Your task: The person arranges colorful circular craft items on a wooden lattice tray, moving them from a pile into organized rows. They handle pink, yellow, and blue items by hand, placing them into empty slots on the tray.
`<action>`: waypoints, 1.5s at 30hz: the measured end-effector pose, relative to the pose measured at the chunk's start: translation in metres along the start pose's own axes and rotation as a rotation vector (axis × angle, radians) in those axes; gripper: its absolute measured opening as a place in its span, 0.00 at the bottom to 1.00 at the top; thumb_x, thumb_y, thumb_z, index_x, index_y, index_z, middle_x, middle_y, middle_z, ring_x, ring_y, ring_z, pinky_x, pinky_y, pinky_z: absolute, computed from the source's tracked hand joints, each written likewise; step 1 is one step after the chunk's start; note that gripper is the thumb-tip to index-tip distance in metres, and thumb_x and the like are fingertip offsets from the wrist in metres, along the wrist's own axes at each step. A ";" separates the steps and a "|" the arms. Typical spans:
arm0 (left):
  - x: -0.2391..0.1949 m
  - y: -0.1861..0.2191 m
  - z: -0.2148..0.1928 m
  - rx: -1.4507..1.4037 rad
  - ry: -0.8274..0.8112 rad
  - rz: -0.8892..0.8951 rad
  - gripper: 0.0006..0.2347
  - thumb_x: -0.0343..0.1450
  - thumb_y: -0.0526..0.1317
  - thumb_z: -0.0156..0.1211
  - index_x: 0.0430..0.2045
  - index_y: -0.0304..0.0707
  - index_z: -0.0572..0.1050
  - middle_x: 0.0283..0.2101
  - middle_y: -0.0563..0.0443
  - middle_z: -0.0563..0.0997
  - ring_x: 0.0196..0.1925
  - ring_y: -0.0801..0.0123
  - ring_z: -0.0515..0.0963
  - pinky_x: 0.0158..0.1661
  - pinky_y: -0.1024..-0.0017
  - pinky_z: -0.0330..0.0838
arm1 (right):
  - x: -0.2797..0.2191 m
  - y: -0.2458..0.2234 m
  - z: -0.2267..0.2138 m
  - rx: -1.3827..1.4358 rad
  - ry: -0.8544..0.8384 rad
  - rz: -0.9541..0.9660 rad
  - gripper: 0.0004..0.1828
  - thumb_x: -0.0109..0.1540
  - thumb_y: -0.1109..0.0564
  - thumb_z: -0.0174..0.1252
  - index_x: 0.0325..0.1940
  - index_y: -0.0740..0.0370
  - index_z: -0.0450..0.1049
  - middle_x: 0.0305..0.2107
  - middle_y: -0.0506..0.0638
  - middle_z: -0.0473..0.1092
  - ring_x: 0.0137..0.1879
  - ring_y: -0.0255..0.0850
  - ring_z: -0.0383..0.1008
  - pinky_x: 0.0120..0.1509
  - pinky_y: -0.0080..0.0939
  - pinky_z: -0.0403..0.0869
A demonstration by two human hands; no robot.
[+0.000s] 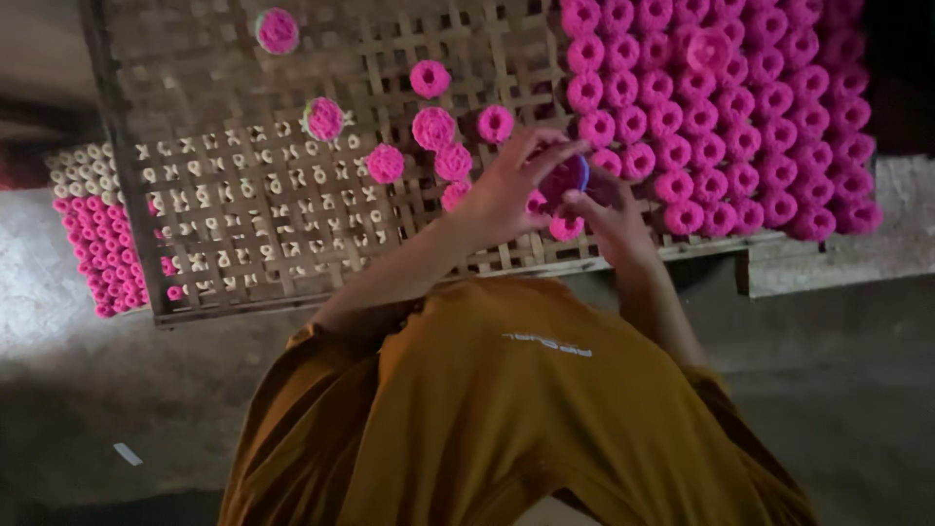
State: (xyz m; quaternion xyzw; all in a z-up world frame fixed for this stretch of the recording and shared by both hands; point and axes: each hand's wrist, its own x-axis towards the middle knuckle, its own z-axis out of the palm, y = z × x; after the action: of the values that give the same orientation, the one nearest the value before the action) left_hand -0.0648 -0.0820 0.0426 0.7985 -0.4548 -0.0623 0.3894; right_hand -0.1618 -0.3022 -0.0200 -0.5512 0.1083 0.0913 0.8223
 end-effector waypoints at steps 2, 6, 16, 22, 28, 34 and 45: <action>0.003 0.008 0.002 0.027 -0.097 0.003 0.42 0.59 0.42 0.80 0.69 0.55 0.59 0.65 0.46 0.60 0.69 0.49 0.66 0.64 0.55 0.72 | -0.010 -0.002 0.001 0.018 0.046 0.075 0.22 0.62 0.61 0.64 0.61 0.64 0.74 0.45 0.48 0.76 0.47 0.33 0.76 0.51 0.38 0.77; 0.009 0.017 0.008 -0.027 -0.204 0.070 0.39 0.65 0.44 0.80 0.69 0.59 0.58 0.66 0.49 0.61 0.69 0.51 0.66 0.62 0.55 0.73 | -0.038 -0.017 -0.009 0.057 0.055 0.013 0.20 0.60 0.65 0.66 0.55 0.65 0.72 0.45 0.48 0.74 0.48 0.35 0.74 0.51 0.38 0.74; 0.017 -0.034 0.020 -0.135 0.104 -0.112 0.28 0.74 0.39 0.71 0.69 0.53 0.63 0.72 0.48 0.60 0.74 0.49 0.65 0.66 0.58 0.73 | -0.070 0.043 -0.020 -1.068 0.642 -0.507 0.25 0.59 0.59 0.75 0.53 0.68 0.70 0.47 0.61 0.68 0.53 0.56 0.69 0.54 0.54 0.72; 0.063 -0.141 0.016 0.005 0.196 -0.391 0.22 0.73 0.40 0.69 0.62 0.51 0.69 0.66 0.45 0.65 0.65 0.48 0.70 0.53 0.59 0.78 | -0.074 0.063 -0.042 -0.966 0.694 -0.652 0.23 0.57 0.59 0.74 0.50 0.67 0.70 0.47 0.61 0.65 0.55 0.56 0.66 0.57 0.54 0.70; 0.148 -0.282 0.025 0.374 0.383 -0.328 0.24 0.71 0.40 0.72 0.62 0.53 0.70 0.63 0.49 0.69 0.61 0.50 0.74 0.53 0.54 0.77 | -0.071 0.058 -0.052 -0.992 0.786 -0.668 0.22 0.56 0.61 0.73 0.49 0.68 0.71 0.49 0.63 0.63 0.56 0.49 0.65 0.53 0.51 0.68; 0.213 -0.378 0.030 0.647 0.388 -0.530 0.31 0.65 0.40 0.69 0.65 0.61 0.66 0.67 0.47 0.65 0.64 0.46 0.69 0.54 0.52 0.72 | 0.036 -0.007 -0.136 -0.506 0.637 -0.656 0.21 0.71 0.64 0.53 0.69 0.67 0.68 0.58 0.59 0.69 0.62 0.46 0.74 0.67 0.45 0.75; 0.193 -0.324 0.008 0.533 0.291 -0.500 0.25 0.69 0.47 0.74 0.57 0.42 0.68 0.60 0.39 0.73 0.65 0.44 0.72 0.62 0.52 0.71 | 0.190 -0.031 -0.228 -1.283 0.668 -0.266 0.11 0.60 0.61 0.60 0.45 0.59 0.80 0.38 0.63 0.75 0.45 0.57 0.76 0.48 0.54 0.74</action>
State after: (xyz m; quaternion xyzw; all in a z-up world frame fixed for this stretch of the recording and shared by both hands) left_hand 0.2631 -0.1444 -0.1330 0.9583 -0.1865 0.0790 0.2015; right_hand 0.0113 -0.5192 -0.1291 -0.9309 0.2104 -0.1368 0.2655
